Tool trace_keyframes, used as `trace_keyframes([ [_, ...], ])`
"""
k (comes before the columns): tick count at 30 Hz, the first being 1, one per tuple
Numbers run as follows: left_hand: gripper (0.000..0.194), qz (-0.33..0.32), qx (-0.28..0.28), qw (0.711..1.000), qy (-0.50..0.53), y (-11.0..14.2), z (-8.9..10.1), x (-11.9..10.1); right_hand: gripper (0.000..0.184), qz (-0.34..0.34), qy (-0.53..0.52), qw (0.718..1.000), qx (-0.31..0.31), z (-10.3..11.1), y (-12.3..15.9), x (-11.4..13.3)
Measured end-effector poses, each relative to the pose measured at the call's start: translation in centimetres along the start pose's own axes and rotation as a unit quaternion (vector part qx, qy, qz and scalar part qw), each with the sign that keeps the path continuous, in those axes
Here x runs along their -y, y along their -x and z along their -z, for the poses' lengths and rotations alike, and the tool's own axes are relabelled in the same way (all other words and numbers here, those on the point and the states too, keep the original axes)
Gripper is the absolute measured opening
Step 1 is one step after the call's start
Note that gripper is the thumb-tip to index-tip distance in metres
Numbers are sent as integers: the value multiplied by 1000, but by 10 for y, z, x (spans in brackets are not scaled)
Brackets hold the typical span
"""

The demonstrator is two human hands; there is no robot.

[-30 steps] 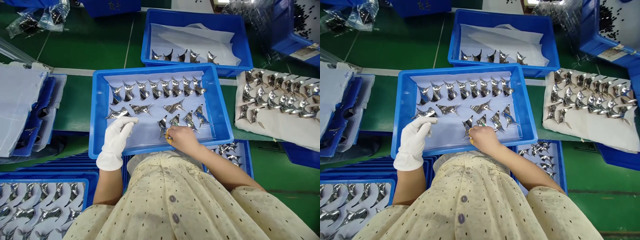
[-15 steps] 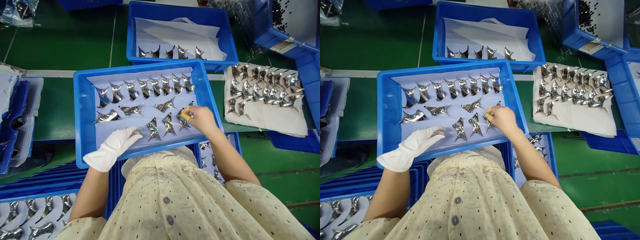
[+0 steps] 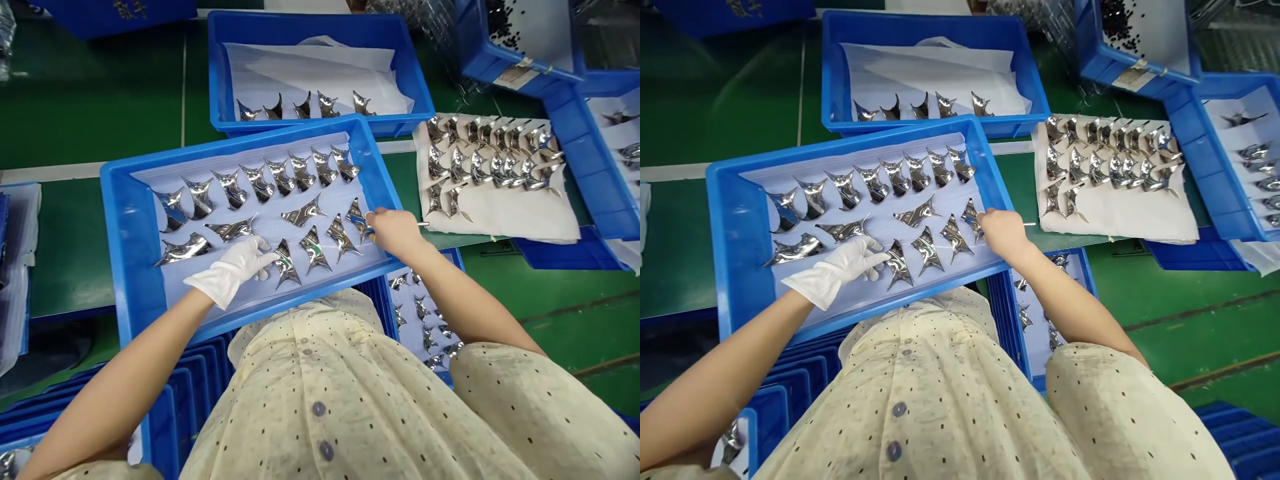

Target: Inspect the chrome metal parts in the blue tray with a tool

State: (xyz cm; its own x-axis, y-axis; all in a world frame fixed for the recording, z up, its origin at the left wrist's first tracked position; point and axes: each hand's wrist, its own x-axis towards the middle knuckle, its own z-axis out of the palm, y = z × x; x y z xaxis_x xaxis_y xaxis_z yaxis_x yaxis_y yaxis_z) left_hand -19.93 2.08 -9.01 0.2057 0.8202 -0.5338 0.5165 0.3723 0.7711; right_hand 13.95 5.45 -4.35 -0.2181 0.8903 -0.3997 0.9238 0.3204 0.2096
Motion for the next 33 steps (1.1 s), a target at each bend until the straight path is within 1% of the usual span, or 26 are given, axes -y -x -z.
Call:
trace_keyframes([
  [3, 36, 49, 19, 998, 19, -10, -8, 2, 32, 7, -8, 1000, -6, -11, 8, 3],
  [5, 37, 67, 22, 996, 51, -15, -10, 3, 33, -5, -18, 1000, -13, -15, 15, 4],
  [7, 37, 74, 30, 994, 78, -17, -10, 5, 35, -28, -24, 999, -14, -16, 23, 3],
  [9, 36, 72, 35, 993, 81, -18, -9, 7, 34, -45, -25, 999, 1, -14, 31, 2],
  [11, 37, 67, 36, 994, 81, -20, -10, 9, 29, -45, -26, 998, 20, -11, 36, 2],
  [13, 39, 54, 33, 994, 92, -22, -11, 11, 23, -26, -37, 999, 20, -7, 36, 4],
  [16, 36, 38, 26, 993, 107, -23, -15, 12, 24, 35, -60, 998, 7, -5, 28, 15],
  [19, 29, 53, 20, 994, 97, -22, -17, 7, 27, 93, -55, 994, 19, -7, 17, 30],
  [21, 25, 65, 20, 994, 90, -20, -16, 3, 24, 106, -45, 993, 22, -8, 13, 38],
  [23, 23, 63, 22, 994, 86, -18, -15, 0, 25, 104, -38, 994, 23, -10, 12, 41],
  [28, 23, 53, 21, 996, 75, -19, -13, -1, 28, 79, -26, 996, 26, -12, 21, 33],
  [33, 29, 64, 27, 995, 71, -21, -14, -3, 25, 76, -18, 995, 64, -6, 26, 21],
])
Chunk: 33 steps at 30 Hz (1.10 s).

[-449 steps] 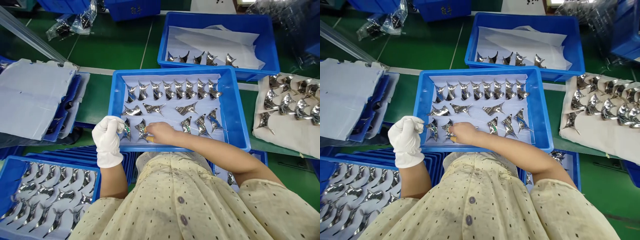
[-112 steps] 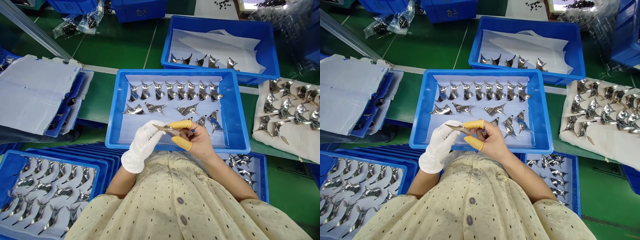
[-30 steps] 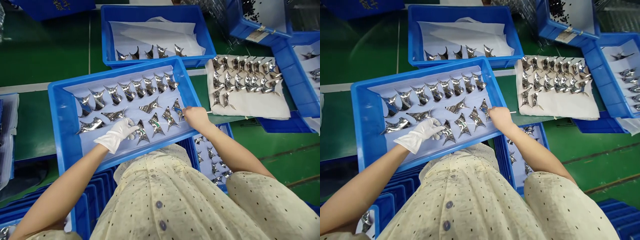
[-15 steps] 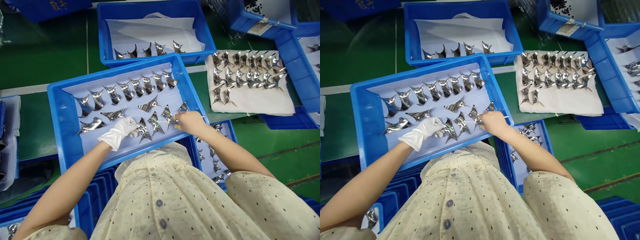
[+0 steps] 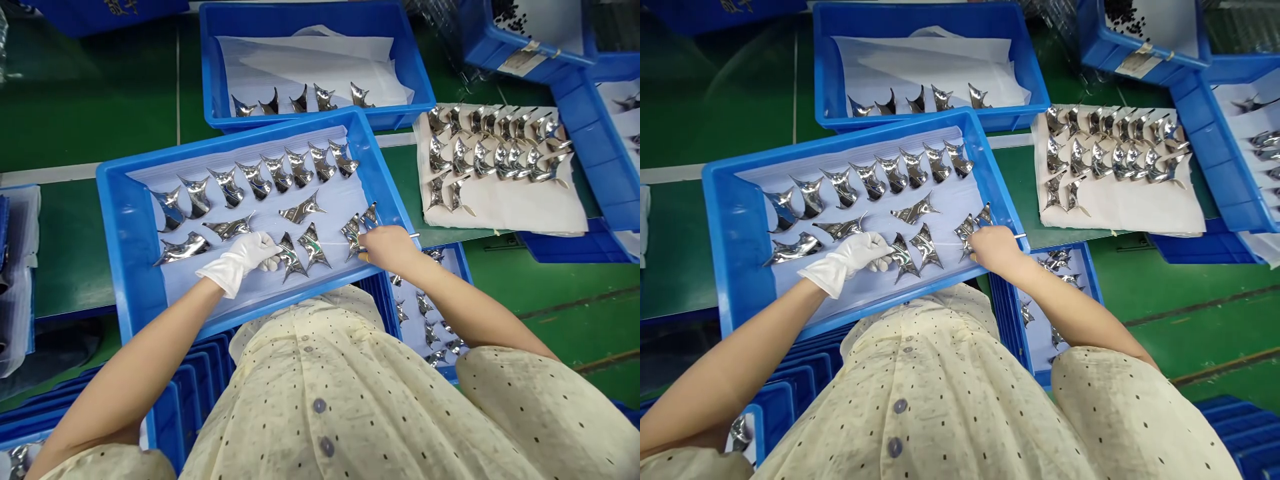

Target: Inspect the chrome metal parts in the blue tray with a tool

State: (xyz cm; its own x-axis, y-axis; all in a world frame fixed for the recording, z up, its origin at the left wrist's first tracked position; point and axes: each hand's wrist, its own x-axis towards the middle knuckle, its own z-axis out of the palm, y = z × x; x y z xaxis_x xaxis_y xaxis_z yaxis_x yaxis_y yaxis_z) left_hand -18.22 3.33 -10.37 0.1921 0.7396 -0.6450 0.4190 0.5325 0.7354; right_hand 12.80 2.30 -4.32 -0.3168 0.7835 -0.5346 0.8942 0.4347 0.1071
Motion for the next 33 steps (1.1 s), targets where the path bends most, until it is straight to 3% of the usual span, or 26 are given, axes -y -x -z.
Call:
trace_keyframes([
  [4, 28, -14, 15, 1000, 17, 0, 0, -1, 28, 2, -45, 998, -51, 15, -12, 6],
  [8, 30, -13, 11, 1000, 13, -2, -1, -2, 40, 32, -106, 987, -117, 25, -45, 30],
  [14, 30, -1, 8, 1000, 4, 0, -1, -6, 35, 45, -89, 988, -119, 29, -83, 50],
  [25, 27, -5, 26, 999, 20, -2, -19, -21, 36, 6, -59, 992, -108, 30, -80, 29],
  [33, 28, -18, 29, 999, 13, -8, -25, -14, 36, -8, -65, 993, -98, 26, -71, 24],
])
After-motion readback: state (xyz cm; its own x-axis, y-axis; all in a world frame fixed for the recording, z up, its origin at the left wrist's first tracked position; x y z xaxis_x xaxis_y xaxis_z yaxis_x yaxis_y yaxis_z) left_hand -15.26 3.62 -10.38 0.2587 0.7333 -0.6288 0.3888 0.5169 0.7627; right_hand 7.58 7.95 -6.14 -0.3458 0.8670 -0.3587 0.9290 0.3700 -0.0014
